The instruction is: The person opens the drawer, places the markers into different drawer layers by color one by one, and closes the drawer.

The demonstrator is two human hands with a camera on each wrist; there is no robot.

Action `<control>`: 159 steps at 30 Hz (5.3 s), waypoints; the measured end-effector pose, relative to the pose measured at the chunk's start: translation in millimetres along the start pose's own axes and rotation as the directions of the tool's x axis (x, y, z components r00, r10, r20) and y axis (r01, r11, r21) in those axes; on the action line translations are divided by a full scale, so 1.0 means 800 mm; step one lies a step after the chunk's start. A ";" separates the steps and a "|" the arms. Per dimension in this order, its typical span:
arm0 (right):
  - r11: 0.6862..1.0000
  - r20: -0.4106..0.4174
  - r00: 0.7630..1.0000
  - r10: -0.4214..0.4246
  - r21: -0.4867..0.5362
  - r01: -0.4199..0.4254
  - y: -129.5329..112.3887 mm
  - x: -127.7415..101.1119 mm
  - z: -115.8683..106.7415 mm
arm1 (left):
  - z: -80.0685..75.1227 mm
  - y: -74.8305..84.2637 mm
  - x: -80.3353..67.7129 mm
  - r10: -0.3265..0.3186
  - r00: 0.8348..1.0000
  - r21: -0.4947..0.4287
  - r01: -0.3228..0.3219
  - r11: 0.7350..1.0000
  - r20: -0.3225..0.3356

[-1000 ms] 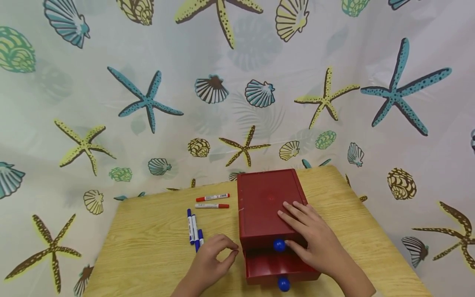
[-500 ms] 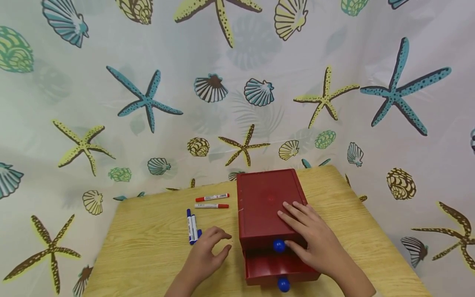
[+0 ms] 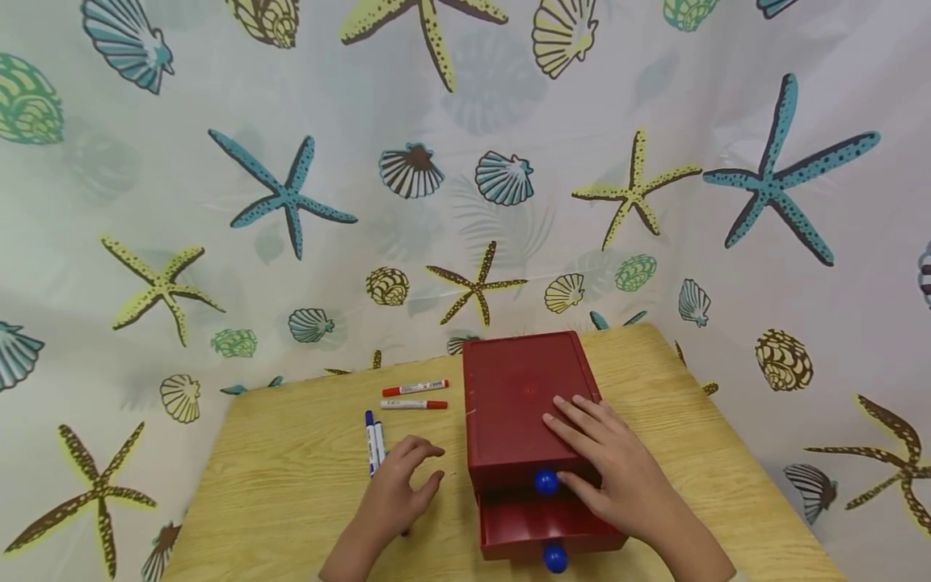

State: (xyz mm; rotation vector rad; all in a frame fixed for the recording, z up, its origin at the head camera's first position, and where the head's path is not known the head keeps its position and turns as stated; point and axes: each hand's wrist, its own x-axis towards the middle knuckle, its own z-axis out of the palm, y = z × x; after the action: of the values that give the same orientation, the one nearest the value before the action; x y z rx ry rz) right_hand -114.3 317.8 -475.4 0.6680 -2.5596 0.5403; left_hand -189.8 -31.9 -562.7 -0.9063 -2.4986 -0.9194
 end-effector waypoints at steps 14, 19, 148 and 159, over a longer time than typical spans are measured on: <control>1.000 0.005 1.000 -0.004 0.002 0.004 0.004 0.003 -0.002 | 0.001 -0.015 0.006 -0.097 0.994 0.036 0.096 0.995 0.050; 1.000 0.003 1.000 -0.019 0.006 0.019 0.012 0.008 -0.002 | 0.006 -0.026 0.015 -0.110 0.993 0.033 0.108 0.994 0.048; 1.000 -0.032 0.999 -0.023 -0.014 0.023 0.007 0.005 0.001 | 0.066 -0.141 0.098 -0.262 0.950 0.243 0.217 0.945 0.169; 0.999 -0.040 0.999 -0.033 0.008 0.034 0.004 0.005 0.001 | 0.052 -0.137 0.102 -0.130 0.991 0.195 0.120 0.974 0.042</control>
State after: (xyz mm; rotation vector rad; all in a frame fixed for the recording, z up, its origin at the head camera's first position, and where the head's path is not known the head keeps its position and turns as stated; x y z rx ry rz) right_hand -119.1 318.3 -475.1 0.6948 -2.5058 0.5479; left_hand -326.7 -31.6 -603.8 -0.7288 -2.6609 -0.6823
